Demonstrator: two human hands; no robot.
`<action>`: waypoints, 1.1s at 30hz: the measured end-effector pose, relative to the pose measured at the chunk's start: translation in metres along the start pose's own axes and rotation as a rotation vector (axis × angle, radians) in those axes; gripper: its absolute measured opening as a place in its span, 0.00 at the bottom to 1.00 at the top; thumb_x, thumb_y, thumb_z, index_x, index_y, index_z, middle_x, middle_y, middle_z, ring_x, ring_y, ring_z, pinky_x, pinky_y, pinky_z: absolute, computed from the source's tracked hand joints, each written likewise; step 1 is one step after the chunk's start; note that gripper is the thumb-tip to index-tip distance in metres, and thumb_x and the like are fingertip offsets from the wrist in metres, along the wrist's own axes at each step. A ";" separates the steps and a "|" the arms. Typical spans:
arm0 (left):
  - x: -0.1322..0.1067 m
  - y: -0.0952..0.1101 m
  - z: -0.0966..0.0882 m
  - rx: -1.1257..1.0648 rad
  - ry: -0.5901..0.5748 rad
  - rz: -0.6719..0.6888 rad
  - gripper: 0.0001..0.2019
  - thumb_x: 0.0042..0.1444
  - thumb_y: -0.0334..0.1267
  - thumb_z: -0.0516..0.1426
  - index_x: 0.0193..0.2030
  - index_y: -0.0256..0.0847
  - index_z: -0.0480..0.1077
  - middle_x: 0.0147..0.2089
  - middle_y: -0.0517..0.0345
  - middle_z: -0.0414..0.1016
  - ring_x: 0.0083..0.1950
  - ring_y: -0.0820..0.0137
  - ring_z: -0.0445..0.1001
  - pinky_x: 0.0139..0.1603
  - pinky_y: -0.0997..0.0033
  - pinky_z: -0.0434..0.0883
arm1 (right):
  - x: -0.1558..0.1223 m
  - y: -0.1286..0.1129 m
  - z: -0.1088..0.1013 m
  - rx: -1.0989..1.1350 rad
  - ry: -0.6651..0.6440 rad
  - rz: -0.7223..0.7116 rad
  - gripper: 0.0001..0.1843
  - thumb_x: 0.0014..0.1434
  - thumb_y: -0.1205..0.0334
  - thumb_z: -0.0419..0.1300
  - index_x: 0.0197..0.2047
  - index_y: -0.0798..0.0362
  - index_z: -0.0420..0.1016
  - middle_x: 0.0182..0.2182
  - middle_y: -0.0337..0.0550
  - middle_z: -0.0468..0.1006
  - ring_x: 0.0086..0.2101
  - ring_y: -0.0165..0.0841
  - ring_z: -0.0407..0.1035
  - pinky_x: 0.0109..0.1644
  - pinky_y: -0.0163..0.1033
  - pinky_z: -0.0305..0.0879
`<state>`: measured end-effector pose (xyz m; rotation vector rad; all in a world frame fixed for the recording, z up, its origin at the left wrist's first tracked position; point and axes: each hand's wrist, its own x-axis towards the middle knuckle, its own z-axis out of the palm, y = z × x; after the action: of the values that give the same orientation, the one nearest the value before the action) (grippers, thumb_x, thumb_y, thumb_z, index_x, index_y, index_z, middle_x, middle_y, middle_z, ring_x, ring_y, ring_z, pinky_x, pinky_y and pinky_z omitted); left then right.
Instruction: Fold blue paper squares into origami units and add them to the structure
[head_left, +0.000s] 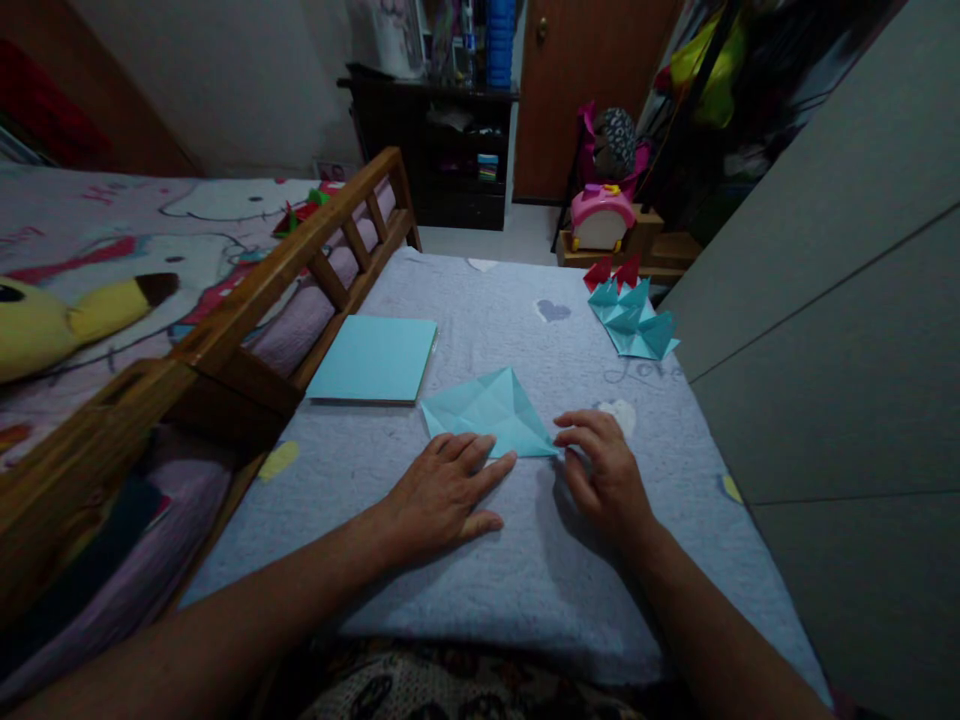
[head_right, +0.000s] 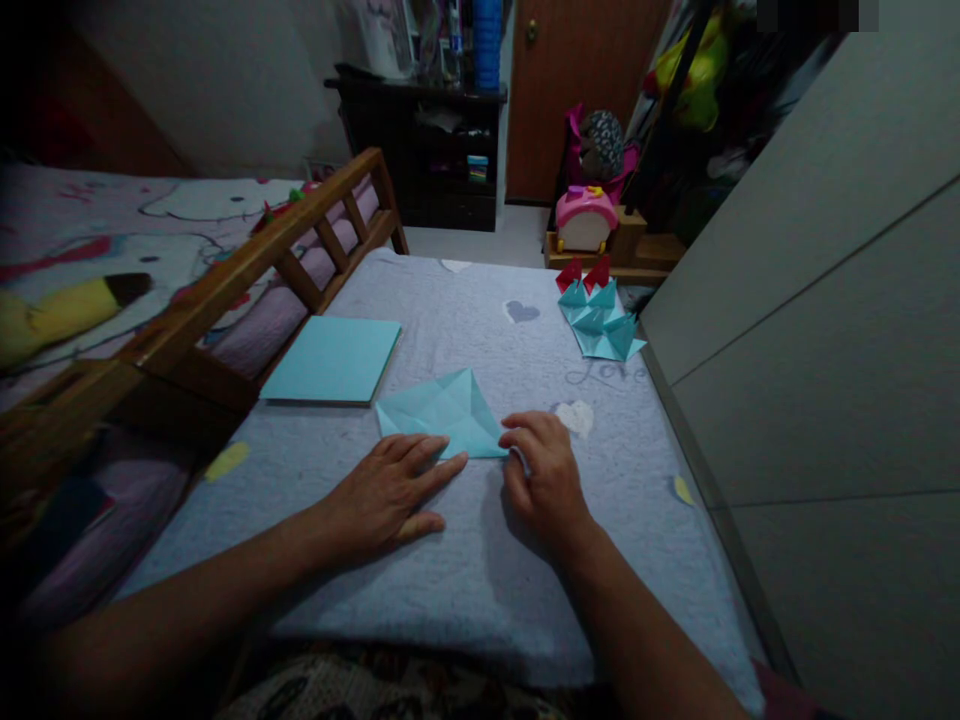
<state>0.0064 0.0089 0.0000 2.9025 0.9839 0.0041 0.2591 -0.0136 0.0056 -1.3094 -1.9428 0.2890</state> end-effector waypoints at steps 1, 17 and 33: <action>0.000 0.000 0.000 0.000 0.004 0.001 0.33 0.66 0.61 0.51 0.73 0.50 0.52 0.69 0.46 0.61 0.63 0.53 0.61 0.63 0.54 0.59 | -0.001 -0.006 0.001 0.026 -0.073 -0.080 0.13 0.61 0.71 0.52 0.45 0.50 0.74 0.47 0.49 0.77 0.50 0.42 0.68 0.58 0.51 0.63; -0.011 -0.001 0.000 0.021 -0.037 -0.053 0.34 0.67 0.57 0.51 0.72 0.39 0.53 0.74 0.43 0.58 0.72 0.54 0.58 0.67 0.55 0.57 | 0.001 -0.026 0.019 -0.186 -0.428 -0.088 0.15 0.67 0.63 0.53 0.54 0.51 0.75 0.46 0.48 0.78 0.46 0.42 0.68 0.56 0.51 0.57; -0.030 -0.028 0.000 0.022 -0.011 -0.019 0.40 0.61 0.65 0.55 0.75 0.55 0.48 0.78 0.42 0.46 0.75 0.47 0.50 0.71 0.47 0.51 | 0.001 -0.028 0.024 -0.346 -0.493 -0.142 0.27 0.66 0.46 0.58 0.66 0.41 0.65 0.47 0.48 0.75 0.48 0.46 0.66 0.57 0.55 0.53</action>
<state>-0.0349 0.0131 -0.0011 2.9092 1.0155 -0.0244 0.2232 -0.0204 0.0052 -1.3984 -2.5813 0.2253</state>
